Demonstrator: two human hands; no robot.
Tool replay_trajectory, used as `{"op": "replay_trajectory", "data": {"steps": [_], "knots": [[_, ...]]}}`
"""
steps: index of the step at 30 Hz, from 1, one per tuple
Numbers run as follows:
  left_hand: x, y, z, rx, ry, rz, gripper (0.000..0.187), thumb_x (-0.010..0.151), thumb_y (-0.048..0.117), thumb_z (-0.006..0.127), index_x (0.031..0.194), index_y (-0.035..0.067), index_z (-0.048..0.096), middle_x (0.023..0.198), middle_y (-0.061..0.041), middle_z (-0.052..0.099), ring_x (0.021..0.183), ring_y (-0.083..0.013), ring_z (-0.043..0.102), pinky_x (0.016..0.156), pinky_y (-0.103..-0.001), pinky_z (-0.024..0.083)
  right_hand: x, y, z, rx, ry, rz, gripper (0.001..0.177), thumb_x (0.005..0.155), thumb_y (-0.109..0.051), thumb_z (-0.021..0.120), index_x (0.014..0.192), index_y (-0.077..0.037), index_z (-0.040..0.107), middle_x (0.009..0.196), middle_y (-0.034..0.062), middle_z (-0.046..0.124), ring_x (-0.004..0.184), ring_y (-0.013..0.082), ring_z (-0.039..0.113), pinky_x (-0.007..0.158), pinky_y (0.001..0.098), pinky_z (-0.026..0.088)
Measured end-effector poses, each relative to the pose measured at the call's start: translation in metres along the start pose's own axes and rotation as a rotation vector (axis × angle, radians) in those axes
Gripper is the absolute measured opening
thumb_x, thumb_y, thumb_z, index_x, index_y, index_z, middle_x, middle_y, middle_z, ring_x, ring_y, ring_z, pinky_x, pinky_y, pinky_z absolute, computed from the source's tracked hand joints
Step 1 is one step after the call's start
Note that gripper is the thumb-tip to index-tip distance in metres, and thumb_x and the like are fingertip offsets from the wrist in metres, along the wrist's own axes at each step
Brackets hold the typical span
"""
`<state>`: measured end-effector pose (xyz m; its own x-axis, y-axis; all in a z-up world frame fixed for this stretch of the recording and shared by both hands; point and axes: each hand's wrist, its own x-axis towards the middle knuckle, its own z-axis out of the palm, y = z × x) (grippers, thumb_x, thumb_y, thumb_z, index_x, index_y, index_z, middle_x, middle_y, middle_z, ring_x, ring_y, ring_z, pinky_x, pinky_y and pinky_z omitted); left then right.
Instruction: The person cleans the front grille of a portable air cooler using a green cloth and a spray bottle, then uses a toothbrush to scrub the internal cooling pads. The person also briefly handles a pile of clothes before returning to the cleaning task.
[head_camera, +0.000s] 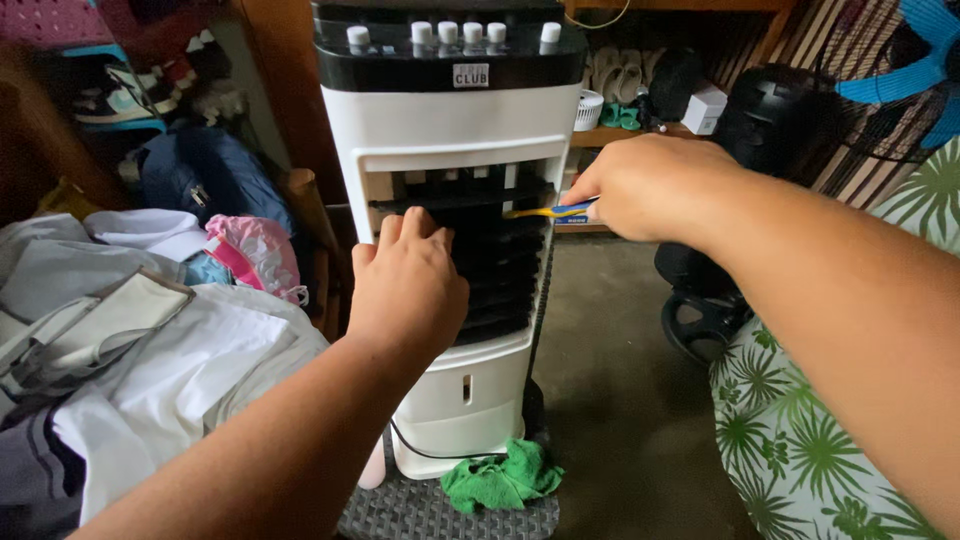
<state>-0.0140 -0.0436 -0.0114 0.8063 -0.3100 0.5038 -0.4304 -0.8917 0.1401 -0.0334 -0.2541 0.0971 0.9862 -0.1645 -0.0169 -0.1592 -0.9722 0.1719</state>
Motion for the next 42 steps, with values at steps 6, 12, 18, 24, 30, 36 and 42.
{"op": "replay_trajectory", "data": {"steps": [6, 12, 18, 24, 30, 36, 42], "knots": [[-0.001, -0.004, 0.001, 0.000, -0.017, 0.010, 0.033, 0.078, 0.017, 0.067, 0.110, 0.011, 0.068, 0.119, -0.008, 0.056, 0.120, -0.0295, 0.048, 0.088, -0.050, 0.042, -0.004, 0.036, 0.015, 0.184, 0.029, -0.012, 0.036, 0.094, -0.029, 0.072, 0.127, -0.045, 0.072, 0.114, 0.0021, 0.078, 0.098, 0.0243, 0.072, 0.087, 0.0418, 0.055], [-0.018, -0.014, 0.004, -0.165, 0.179, 0.059, 0.054, 0.071, 0.016, 0.071, 0.124, 0.006, 0.065, 0.122, -0.011, 0.056, 0.124, -0.0317, 0.047, 0.096, -0.051, 0.037, -0.071, -0.013, 0.075, 0.718, 0.173, 0.117, 0.042, 0.095, -0.021, 0.062, 0.136, -0.031, 0.065, 0.114, 0.0096, 0.076, 0.093, 0.0240, 0.073, 0.086, 0.0380, 0.055], [-0.037, -0.031, 0.011, -0.240, 0.286, 0.173, 0.054, 0.070, 0.005, 0.063, 0.124, 0.004, 0.061, 0.130, -0.016, 0.053, 0.126, -0.0356, 0.047, 0.102, -0.050, 0.037, -0.083, -0.038, 0.087, 0.756, 0.415, -0.248, 0.043, 0.101, -0.015, 0.061, 0.144, -0.019, 0.061, 0.113, 0.0208, 0.074, 0.093, 0.0298, 0.070, 0.081, 0.0365, 0.055], [-0.043, -0.051, 0.026, -0.405, 0.312, -0.119, 0.044, 0.073, -0.003, 0.062, 0.117, 0.003, 0.056, 0.123, -0.018, 0.053, 0.118, -0.0392, 0.048, 0.096, -0.051, 0.039, -0.086, -0.051, 0.094, 0.753, 0.241, 0.043, 0.044, 0.098, -0.019, 0.061, 0.141, -0.026, 0.062, 0.093, 0.0158, 0.076, 0.066, 0.0205, 0.065, 0.067, 0.0339, 0.054], [-0.034, -0.089, 0.038, -0.456, 0.145, -0.199, 0.035, 0.078, 0.006, 0.071, 0.110, 0.008, 0.058, 0.117, -0.014, 0.058, 0.114, -0.0359, 0.053, 0.090, -0.051, 0.043, -0.087, -0.060, 0.111, 0.827, 0.417, -0.069, 0.043, 0.099, -0.016, 0.063, 0.143, -0.021, 0.063, 0.099, 0.0157, 0.076, 0.073, 0.0181, 0.066, 0.069, 0.0346, 0.053], [-0.031, -0.095, 0.045, -0.524, 0.061, -0.239, 0.026, 0.087, 0.013, 0.071, 0.110, 0.010, 0.060, 0.118, -0.012, 0.061, 0.117, -0.0353, 0.054, 0.092, -0.054, 0.044, -0.081, -0.098, 0.128, 0.856, 0.352, 0.028, 0.046, 0.097, -0.017, 0.063, 0.142, -0.024, 0.061, 0.092, 0.0127, 0.074, 0.070, 0.0155, 0.065, 0.067, 0.0328, 0.054], [-0.022, -0.110, 0.032, -0.508, -0.048, -0.207, 0.029, 0.084, 0.011, 0.070, 0.112, 0.010, 0.064, 0.120, -0.011, 0.064, 0.116, -0.0345, 0.059, 0.094, -0.049, 0.046, -0.085, -0.095, 0.119, 0.944, 0.392, -0.012, 0.048, 0.100, -0.018, 0.062, 0.147, -0.024, 0.060, 0.094, 0.0072, 0.070, 0.070, 0.0125, 0.060, 0.065, 0.0332, 0.051]]}}
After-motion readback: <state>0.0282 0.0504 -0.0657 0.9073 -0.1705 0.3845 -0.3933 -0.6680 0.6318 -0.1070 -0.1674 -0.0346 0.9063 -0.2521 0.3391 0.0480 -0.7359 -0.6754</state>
